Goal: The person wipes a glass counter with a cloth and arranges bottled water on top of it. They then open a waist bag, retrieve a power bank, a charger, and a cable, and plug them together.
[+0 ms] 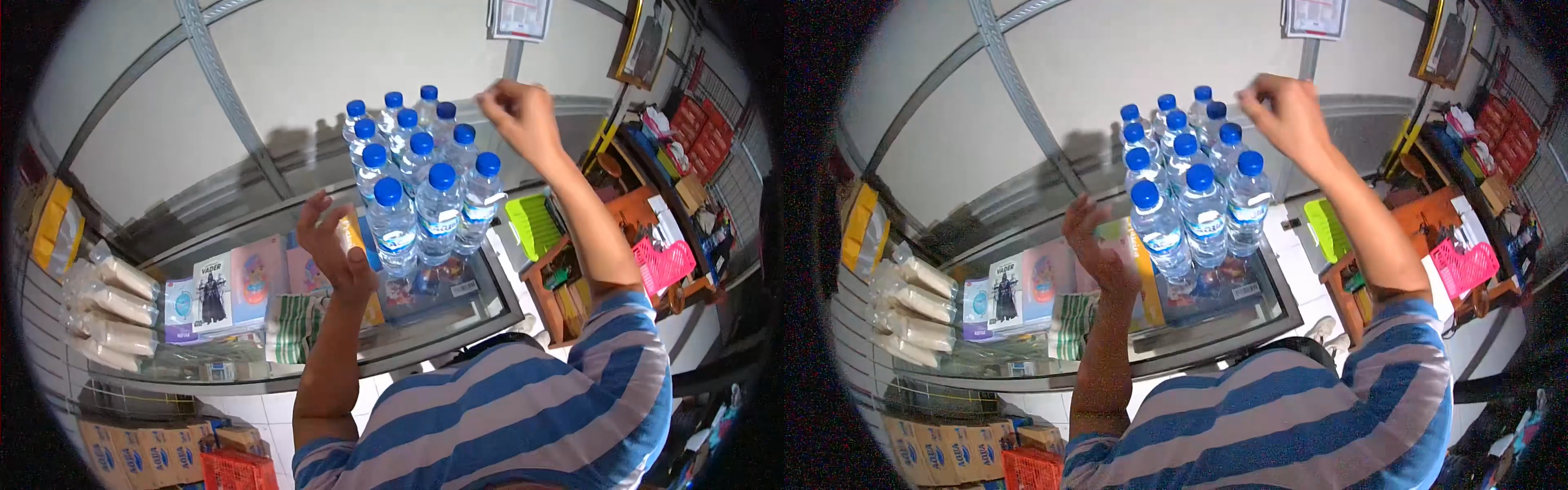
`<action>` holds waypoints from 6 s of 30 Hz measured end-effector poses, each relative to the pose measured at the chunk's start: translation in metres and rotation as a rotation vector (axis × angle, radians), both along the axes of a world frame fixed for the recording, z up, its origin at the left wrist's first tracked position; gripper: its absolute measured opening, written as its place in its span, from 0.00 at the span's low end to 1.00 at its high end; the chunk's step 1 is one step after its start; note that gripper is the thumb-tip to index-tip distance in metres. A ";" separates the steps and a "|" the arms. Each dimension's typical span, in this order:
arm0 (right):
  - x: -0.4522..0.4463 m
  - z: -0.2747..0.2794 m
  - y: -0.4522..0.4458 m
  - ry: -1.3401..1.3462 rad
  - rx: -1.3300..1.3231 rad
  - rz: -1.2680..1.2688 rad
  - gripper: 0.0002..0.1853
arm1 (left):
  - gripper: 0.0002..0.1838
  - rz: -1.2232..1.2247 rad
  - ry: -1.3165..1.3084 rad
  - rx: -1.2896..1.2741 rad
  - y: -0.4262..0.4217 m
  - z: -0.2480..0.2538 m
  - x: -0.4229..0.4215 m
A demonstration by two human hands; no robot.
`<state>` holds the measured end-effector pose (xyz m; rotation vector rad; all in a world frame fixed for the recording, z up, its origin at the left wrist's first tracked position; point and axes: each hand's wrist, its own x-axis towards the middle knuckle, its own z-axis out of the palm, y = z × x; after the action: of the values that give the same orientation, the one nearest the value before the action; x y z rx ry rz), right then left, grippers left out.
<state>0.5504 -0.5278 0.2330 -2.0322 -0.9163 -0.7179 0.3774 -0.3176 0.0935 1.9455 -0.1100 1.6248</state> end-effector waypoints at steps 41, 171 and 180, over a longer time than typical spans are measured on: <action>0.024 -0.006 0.129 0.240 -0.556 0.399 0.12 | 0.26 0.081 0.010 -0.022 0.005 -0.001 0.002; -0.363 -0.316 -0.712 1.597 0.560 -0.451 0.44 | 0.14 -0.798 1.025 0.188 -0.650 -0.278 0.216; -0.381 -0.380 -0.836 1.655 0.707 -0.457 0.36 | 0.18 -1.218 1.043 -0.788 -0.697 -0.289 0.220</action>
<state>0.1690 -1.3636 -0.1467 -1.4213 0.6860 0.4826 0.5970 -1.0142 -0.1958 1.3233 -0.1494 -0.2023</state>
